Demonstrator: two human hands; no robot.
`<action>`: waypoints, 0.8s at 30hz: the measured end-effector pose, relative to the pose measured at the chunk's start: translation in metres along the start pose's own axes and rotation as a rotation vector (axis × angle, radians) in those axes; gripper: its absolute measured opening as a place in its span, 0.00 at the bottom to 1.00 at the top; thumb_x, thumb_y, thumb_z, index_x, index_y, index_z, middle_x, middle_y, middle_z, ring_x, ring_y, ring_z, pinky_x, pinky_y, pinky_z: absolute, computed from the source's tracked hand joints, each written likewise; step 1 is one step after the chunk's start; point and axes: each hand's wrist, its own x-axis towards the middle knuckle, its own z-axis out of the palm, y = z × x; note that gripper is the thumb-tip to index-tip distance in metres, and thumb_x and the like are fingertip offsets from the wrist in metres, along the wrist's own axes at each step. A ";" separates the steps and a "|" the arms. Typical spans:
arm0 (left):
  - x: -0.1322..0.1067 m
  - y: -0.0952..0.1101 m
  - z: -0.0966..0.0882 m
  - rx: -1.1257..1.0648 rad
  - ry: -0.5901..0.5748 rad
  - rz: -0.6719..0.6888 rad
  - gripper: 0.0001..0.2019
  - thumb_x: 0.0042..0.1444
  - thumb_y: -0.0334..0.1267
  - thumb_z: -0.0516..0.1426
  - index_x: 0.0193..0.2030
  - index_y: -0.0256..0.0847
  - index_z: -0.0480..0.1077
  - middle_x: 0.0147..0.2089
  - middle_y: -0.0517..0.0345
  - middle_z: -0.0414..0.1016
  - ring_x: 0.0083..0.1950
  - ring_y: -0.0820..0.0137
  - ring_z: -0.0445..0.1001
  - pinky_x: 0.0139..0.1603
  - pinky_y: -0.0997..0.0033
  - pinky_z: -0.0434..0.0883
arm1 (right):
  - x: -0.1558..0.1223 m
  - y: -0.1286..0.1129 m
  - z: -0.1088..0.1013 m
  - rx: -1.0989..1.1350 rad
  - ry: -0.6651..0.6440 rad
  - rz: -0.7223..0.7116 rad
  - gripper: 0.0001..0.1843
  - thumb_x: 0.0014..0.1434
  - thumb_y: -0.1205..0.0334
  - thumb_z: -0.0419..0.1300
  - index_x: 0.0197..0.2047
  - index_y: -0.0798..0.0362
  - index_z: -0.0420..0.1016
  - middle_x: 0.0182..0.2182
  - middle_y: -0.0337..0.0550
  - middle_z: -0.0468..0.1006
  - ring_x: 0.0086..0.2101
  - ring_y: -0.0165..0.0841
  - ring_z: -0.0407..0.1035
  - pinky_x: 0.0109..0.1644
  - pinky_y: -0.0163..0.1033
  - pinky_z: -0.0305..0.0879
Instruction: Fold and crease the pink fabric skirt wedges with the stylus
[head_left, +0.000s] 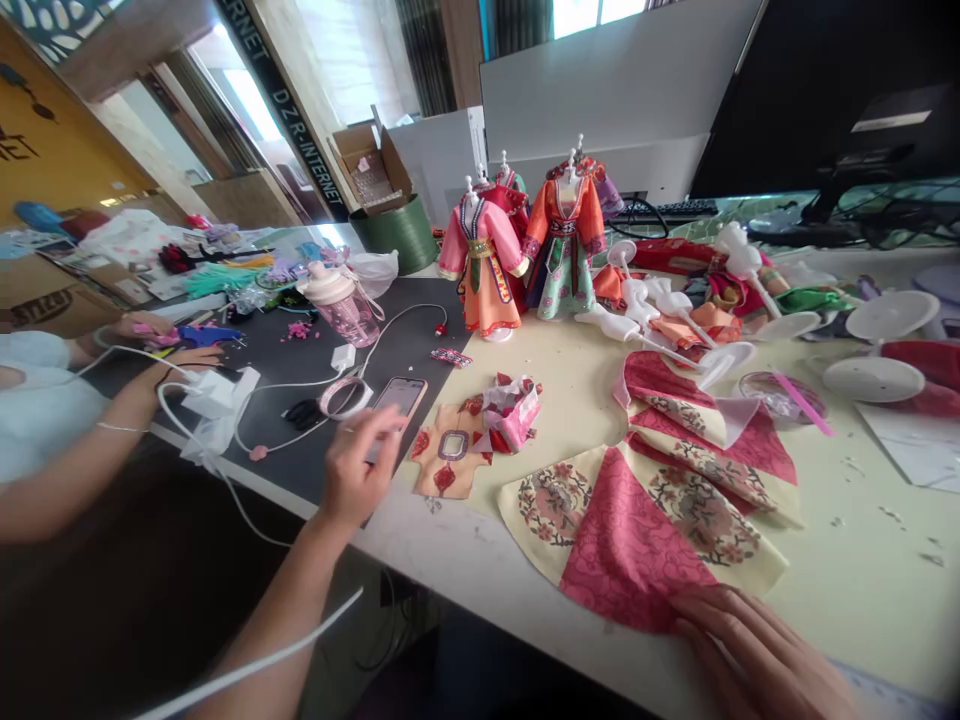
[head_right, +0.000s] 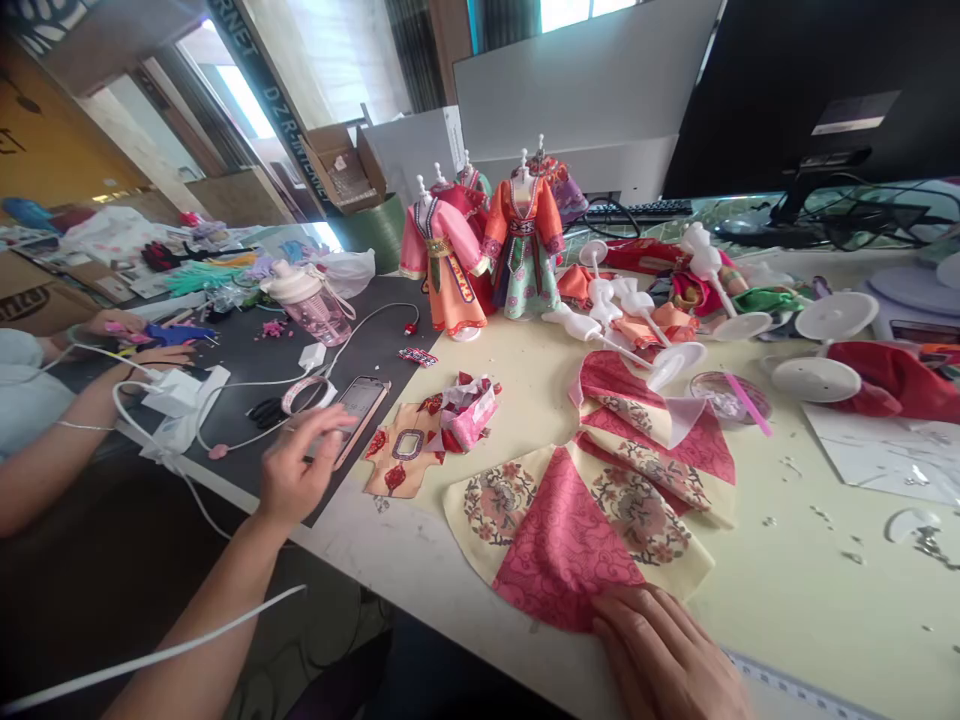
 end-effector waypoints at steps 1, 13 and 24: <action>0.001 0.016 0.002 -0.064 -0.038 0.038 0.11 0.60 0.31 0.52 0.49 0.41 0.69 0.42 0.52 0.78 0.49 0.64 0.73 0.54 0.59 0.68 | -0.001 0.000 0.000 0.004 -0.002 -0.005 0.12 0.64 0.59 0.50 0.40 0.51 0.74 0.34 0.41 0.80 0.34 0.31 0.76 0.42 0.34 0.70; 0.011 0.147 0.050 -0.342 -0.695 0.774 0.21 0.62 0.46 0.49 0.56 0.35 0.64 0.53 0.46 0.71 0.52 0.61 0.69 0.53 0.58 0.65 | 0.013 0.005 -0.008 -0.123 -0.145 -0.038 0.15 0.64 0.60 0.49 0.48 0.55 0.72 0.43 0.50 0.76 0.43 0.40 0.71 0.44 0.44 0.69; 0.013 0.127 0.047 -0.231 -0.713 0.694 0.18 0.63 0.49 0.47 0.35 0.37 0.70 0.38 0.51 0.73 0.43 0.63 0.70 0.50 0.57 0.64 | 0.032 -0.017 -0.018 0.017 -0.196 -0.165 0.15 0.64 0.61 0.48 0.47 0.53 0.72 0.42 0.47 0.78 0.40 0.36 0.73 0.42 0.39 0.71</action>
